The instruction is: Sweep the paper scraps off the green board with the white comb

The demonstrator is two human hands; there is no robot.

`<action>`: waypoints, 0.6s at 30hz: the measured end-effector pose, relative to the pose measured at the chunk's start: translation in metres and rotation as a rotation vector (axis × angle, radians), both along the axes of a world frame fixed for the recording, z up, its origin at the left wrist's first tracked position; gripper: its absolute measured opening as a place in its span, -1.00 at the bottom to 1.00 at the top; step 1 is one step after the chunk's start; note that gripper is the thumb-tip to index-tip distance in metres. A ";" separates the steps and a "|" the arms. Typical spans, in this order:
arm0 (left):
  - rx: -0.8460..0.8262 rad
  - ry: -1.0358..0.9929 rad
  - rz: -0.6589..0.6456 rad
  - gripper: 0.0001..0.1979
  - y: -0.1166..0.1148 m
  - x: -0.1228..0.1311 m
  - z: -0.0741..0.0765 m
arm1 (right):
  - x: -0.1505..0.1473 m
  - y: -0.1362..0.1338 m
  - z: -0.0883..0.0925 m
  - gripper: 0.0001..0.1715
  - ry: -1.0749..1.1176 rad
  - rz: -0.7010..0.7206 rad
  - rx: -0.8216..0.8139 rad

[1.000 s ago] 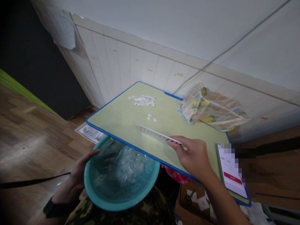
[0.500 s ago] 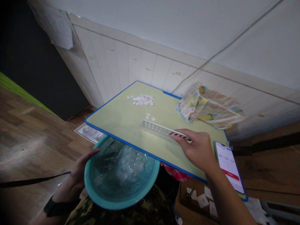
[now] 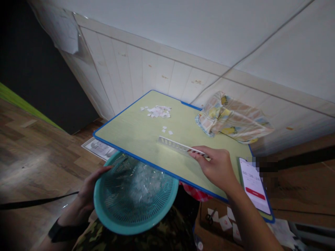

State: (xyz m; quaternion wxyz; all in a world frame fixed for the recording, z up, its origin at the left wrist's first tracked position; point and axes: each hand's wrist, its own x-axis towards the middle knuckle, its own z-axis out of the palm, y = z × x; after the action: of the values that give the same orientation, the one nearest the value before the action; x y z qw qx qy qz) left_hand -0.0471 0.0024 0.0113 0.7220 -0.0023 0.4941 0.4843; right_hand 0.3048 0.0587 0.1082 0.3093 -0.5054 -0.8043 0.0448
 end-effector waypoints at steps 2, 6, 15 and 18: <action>0.011 -0.001 0.005 -0.57 -0.001 0.001 0.000 | 0.001 -0.007 -0.001 -0.88 -0.009 -0.002 -0.009; 0.026 -0.019 -0.005 -0.58 -0.001 0.001 -0.001 | 0.003 -0.011 -0.005 -0.88 -0.013 -0.089 0.054; 0.025 -0.008 -0.015 -0.60 -0.001 -0.001 -0.008 | 0.003 -0.005 -0.010 -0.87 -0.017 -0.078 0.056; 0.024 0.003 -0.014 -0.59 -0.001 -0.001 -0.007 | 0.000 -0.004 -0.008 -0.87 -0.004 -0.087 0.060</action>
State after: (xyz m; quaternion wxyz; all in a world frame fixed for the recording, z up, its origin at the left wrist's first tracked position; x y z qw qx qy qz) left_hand -0.0480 0.0018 0.0046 0.7246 0.0105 0.4893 0.4852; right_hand 0.3044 0.0550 0.0998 0.3241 -0.5304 -0.7833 0.0062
